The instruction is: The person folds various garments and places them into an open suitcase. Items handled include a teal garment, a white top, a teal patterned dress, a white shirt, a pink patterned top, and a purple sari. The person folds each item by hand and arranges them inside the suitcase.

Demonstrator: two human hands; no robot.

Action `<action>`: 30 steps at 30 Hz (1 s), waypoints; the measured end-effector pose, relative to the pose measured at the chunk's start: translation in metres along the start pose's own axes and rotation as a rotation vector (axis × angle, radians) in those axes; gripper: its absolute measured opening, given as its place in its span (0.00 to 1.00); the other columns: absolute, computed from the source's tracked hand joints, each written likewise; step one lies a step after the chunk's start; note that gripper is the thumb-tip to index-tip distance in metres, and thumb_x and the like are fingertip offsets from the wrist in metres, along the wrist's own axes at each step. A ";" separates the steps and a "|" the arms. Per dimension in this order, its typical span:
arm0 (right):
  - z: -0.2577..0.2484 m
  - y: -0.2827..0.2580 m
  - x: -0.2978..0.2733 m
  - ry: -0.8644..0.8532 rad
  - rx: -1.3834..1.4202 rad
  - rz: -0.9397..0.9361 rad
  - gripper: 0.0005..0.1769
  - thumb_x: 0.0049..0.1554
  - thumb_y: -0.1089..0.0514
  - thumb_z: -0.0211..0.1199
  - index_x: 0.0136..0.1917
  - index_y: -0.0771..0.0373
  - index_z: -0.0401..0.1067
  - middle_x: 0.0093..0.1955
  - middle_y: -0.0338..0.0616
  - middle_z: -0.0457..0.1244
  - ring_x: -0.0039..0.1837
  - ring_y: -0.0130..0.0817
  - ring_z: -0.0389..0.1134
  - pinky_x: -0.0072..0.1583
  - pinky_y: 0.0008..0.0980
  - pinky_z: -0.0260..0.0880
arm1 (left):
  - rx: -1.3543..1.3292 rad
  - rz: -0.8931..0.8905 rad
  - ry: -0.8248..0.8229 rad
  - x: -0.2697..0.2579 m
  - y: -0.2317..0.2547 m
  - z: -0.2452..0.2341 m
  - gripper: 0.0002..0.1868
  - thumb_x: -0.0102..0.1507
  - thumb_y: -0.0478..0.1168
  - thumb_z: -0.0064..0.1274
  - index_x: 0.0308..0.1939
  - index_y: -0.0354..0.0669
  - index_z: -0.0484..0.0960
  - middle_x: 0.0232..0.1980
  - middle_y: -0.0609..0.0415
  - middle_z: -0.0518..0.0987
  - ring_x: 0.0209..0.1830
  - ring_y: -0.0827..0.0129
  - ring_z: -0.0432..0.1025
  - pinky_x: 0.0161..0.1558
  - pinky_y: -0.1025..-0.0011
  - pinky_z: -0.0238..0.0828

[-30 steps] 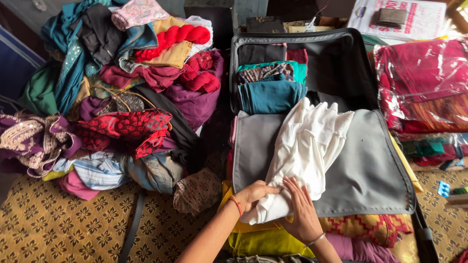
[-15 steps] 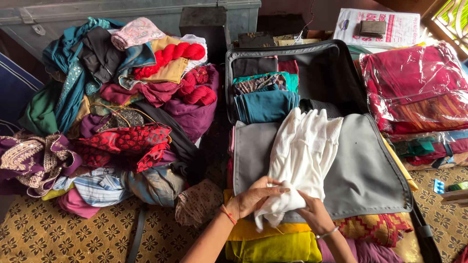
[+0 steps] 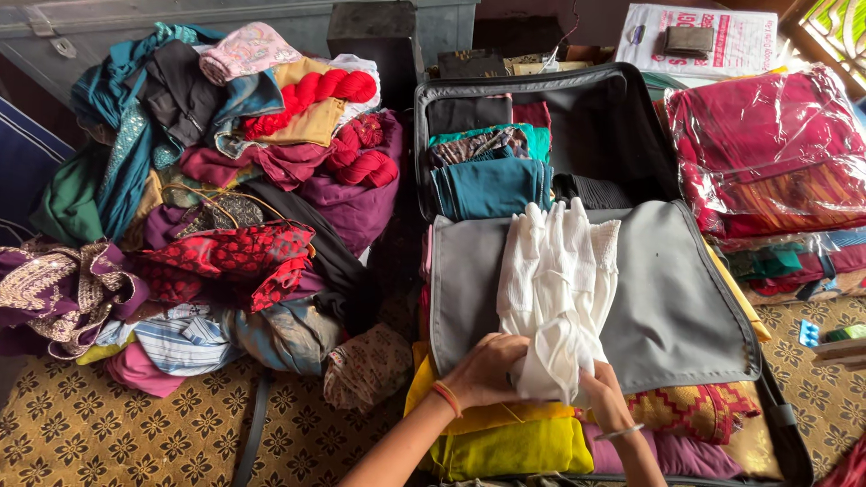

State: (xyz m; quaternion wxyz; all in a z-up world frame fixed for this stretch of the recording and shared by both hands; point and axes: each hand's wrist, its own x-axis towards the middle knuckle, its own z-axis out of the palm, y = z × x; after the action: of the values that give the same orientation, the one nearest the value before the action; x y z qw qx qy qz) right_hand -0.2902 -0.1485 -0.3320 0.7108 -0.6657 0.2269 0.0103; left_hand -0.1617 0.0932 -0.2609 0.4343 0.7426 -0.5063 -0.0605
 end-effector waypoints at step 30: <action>-0.009 -0.068 -0.018 0.028 -0.259 -0.127 0.28 0.42 0.67 0.69 0.58 0.66 0.75 0.47 0.49 0.72 0.48 0.32 0.73 0.52 0.34 0.75 | 0.289 0.310 0.126 0.042 0.017 -0.043 0.55 0.42 0.72 0.65 0.66 0.50 0.71 0.65 0.45 0.77 0.62 0.48 0.78 0.62 0.48 0.66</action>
State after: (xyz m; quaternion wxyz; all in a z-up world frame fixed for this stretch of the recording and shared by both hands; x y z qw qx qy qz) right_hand -0.2880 -0.1598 -0.2618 0.6149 -0.7650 0.1910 -0.0150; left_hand -0.1312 0.0824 -0.2079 0.3585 0.7125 -0.5897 0.1268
